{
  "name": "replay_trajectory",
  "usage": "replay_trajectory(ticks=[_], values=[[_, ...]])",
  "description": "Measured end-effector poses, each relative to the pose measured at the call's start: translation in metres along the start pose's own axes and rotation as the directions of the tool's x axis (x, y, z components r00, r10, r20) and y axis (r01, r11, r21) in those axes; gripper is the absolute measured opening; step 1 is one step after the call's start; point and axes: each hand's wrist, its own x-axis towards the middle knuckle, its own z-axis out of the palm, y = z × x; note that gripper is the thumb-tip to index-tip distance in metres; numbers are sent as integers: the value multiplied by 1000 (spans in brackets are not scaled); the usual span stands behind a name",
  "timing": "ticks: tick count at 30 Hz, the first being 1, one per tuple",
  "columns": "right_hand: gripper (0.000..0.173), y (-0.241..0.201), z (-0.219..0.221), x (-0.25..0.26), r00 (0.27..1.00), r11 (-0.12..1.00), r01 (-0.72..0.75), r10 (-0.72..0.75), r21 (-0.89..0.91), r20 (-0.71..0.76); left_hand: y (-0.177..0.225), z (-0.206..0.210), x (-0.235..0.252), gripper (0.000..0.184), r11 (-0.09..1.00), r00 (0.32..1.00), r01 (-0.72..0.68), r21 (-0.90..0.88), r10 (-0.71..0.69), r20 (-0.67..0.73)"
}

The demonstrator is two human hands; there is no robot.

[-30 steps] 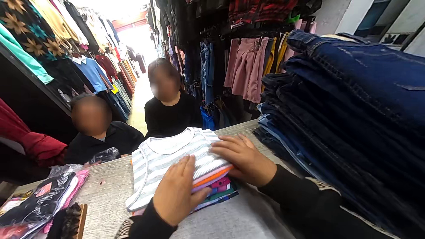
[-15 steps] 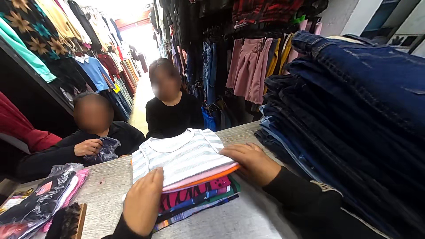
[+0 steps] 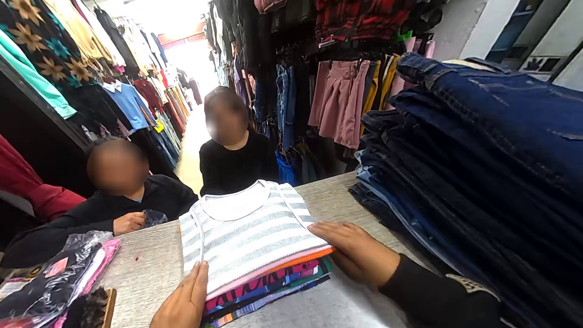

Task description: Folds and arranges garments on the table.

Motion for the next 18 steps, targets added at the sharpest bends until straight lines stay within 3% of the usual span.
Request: replay_trajectory(ticks=[2,4,5,6,8,10,12,14,15,16,18], values=[[56,-2,-13,2,992,994,-75,66,76,109,-6,-21,1,48,990,977,73,-119,-47,208],[50,-11,-26,12,996,992,-83,85,100,-10,-20,-49,11,46,978,918,91,-185,-11,395],[49,-17,-31,20,990,995,-61,71,78,-123,-26,-63,19,43,979,911,58,-195,28,411],[46,-26,-37,31,973,998,-38,50,54,-228,-29,-72,28,39,981,942,-11,-194,75,328],[40,-49,-50,59,930,1000,28,-23,7,-366,-27,-78,52,38,982,991,-131,-136,133,5],[41,-67,-53,89,898,996,91,-86,-9,-432,-13,-69,84,46,981,965,-134,-139,98,-244],[49,-78,-40,113,899,994,106,-98,-6,-427,2,-45,107,56,975,960,-99,-199,41,-277],[57,-79,-10,121,965,999,34,-24,34,-262,10,1,112,72,961,994,-14,-276,-17,-111],[61,-77,3,119,997,994,-65,69,88,-45,11,23,109,77,950,999,45,-310,-34,41],[63,-73,12,115,976,974,-172,148,148,161,9,37,105,79,935,982,96,-340,-34,184],[67,-62,17,109,934,943,-252,180,215,309,3,45,101,81,922,973,88,-378,2,230]])
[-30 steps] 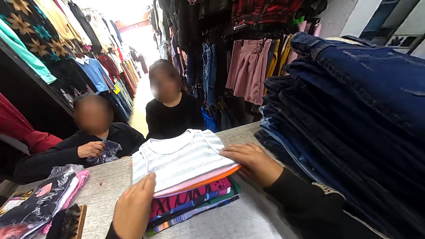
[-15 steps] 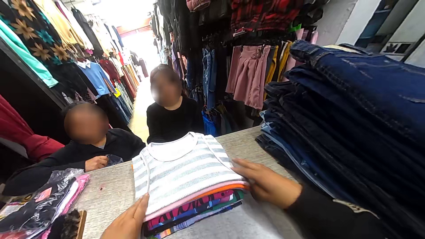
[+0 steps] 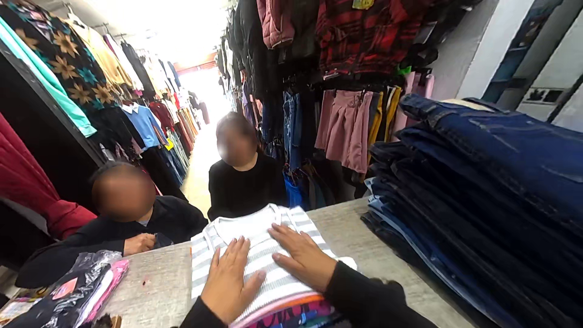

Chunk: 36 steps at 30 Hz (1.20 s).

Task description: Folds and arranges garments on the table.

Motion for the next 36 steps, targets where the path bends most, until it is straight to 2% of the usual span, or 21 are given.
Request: replay_trajectory(ticks=[3,12,18,31,36], values=[[69,9,1,-10,999,998,34,-33,49,-25,-4,7,-7,81,999,992,-54,3,54,-112],[69,16,7,-13,996,996,60,-56,63,-68,-1,3,-10,79,998,996,-49,-33,46,-78],[68,17,8,-13,993,995,70,-62,75,-103,-6,11,-9,82,997,982,-81,1,80,-169],[64,37,12,-20,966,975,208,-191,83,-175,-5,7,-10,78,996,992,-86,0,86,-93],[67,51,18,-46,946,971,237,-233,-8,-226,-8,10,-23,76,989,981,-141,-34,135,-137]])
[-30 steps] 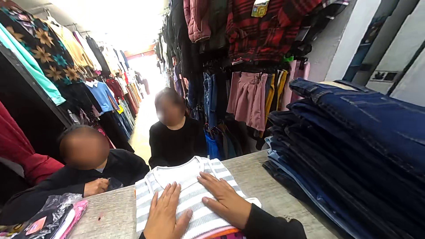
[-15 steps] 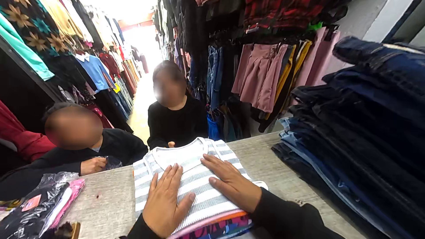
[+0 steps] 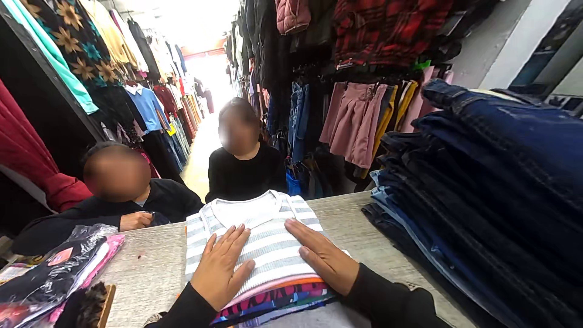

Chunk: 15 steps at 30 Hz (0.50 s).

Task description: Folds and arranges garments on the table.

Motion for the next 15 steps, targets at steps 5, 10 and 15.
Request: replay_trajectory(ticks=[5,10,15], values=[[82,2,-11,-25,995,996,-47,53,-71,85,-2,1,-19,74,999,997,-31,-19,30,-73],[109,9,-22,-24,980,999,-33,27,26,197,-3,-1,-25,76,999,996,-35,-37,32,-80],[92,16,-51,-24,955,995,-62,38,75,294,-5,-4,-27,90,997,996,-63,-46,60,-64]])
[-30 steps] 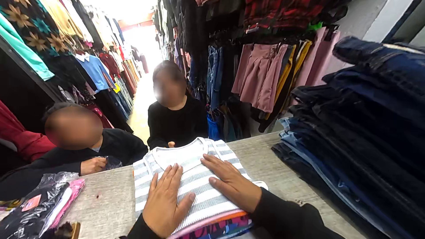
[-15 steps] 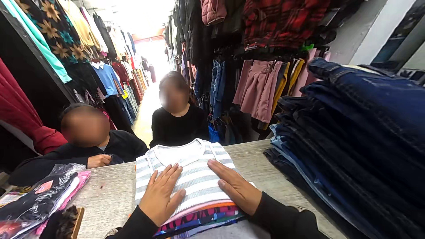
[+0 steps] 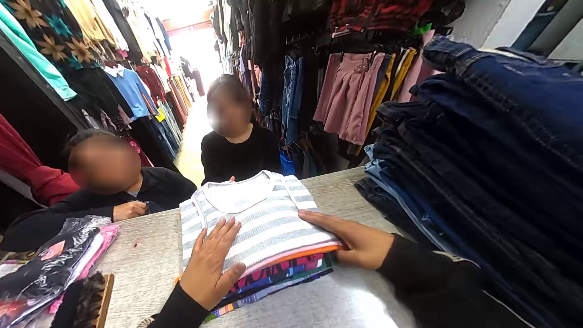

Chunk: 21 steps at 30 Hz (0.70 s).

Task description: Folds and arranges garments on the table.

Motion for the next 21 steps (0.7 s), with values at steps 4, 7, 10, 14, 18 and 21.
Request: replay_trajectory(ticks=[4,7,10,14,18,21], values=[[82,10,7,3,987,992,51,-68,-116,-145,-2,2,-1,101,997,998,-59,46,60,-26],[53,22,6,6,886,935,204,-303,-291,-352,-3,0,-2,105,991,995,-95,94,98,-25],[38,20,0,7,782,904,240,-396,-354,-481,-2,0,-3,102,988,993,-111,106,115,-29],[36,14,0,8,733,892,247,-427,-379,-529,-4,1,-5,101,986,991,-123,111,128,-40],[34,12,3,10,718,899,238,-417,-368,-557,-3,-1,-6,101,987,992,-121,107,125,-34],[29,13,1,9,697,885,252,-447,-392,-561,1,2,-8,92,992,993,-103,77,107,-48]])
